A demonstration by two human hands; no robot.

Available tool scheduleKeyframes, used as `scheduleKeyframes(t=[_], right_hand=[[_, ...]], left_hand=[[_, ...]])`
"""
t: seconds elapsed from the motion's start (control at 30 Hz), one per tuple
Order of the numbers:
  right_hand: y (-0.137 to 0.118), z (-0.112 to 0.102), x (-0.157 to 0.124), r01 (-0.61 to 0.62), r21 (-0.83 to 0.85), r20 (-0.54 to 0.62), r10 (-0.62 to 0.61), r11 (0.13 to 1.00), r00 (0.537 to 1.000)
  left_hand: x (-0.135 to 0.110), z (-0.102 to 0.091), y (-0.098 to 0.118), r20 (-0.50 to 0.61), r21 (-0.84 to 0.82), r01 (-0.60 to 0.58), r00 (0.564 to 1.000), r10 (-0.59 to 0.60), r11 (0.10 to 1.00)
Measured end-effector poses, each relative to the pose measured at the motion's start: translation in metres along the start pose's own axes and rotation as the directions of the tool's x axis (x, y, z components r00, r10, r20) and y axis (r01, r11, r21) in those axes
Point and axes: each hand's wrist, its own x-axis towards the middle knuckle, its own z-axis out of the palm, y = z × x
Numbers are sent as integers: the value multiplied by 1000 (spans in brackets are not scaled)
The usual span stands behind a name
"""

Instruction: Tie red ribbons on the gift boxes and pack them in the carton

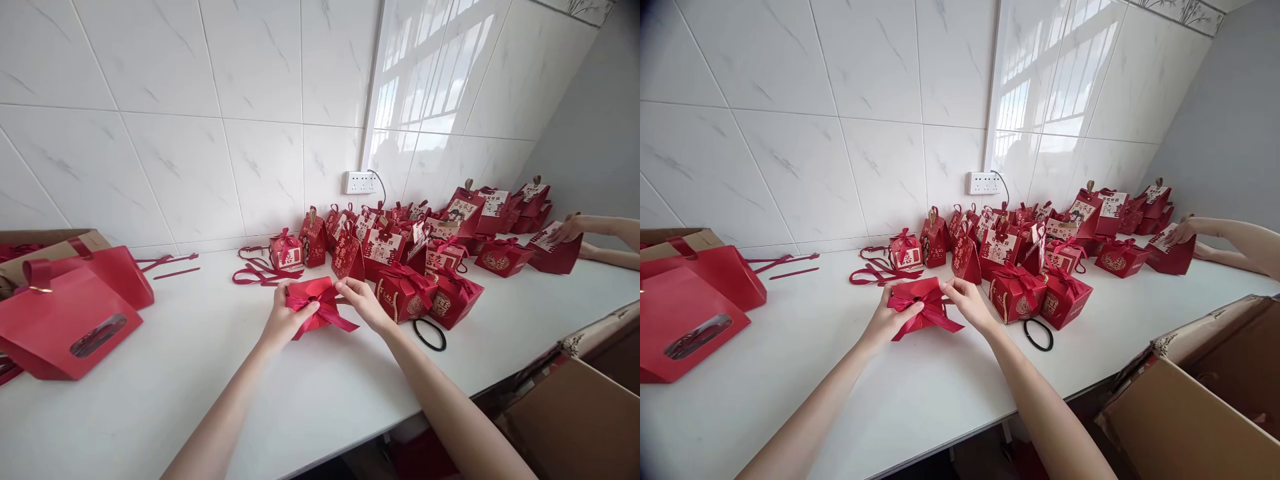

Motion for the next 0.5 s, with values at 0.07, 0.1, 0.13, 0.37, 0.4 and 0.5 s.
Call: scheduleKeyframes(t=[0.07, 0.1, 0.13, 0.37, 0.4, 0.5], right_hand=[[2, -1, -1, -10, -15, -2, 10, 1000, 1000], [3, -1, 0, -15, -21, -3, 15, 1000, 1000], [3, -1, 1, -18, -26, -1, 18, 1000, 1000], [-14, 5, -16, 44, -198, -188, -82, 979, 979], [-13, 6, -36, 70, -270, -286, -149, 960, 946], [8, 10, -127, 169, -439, -336, -336, 882, 880]], left_hand=[[-1, 0, 1, -7, -11, 13, 1000, -13, 1000], [-1, 0, 2, -10, -18, 19, 1000, -19, 1000], [-1, 0, 2, -12, -23, 22, 1000, -22, 1000], [1, 0, 0, -13, 10, -11, 1000, 11, 1000], [3, -1, -1, -24, 18, -21, 999, 22, 1000], [6, 0, -5, -57, 39, -42, 997, 44, 998]])
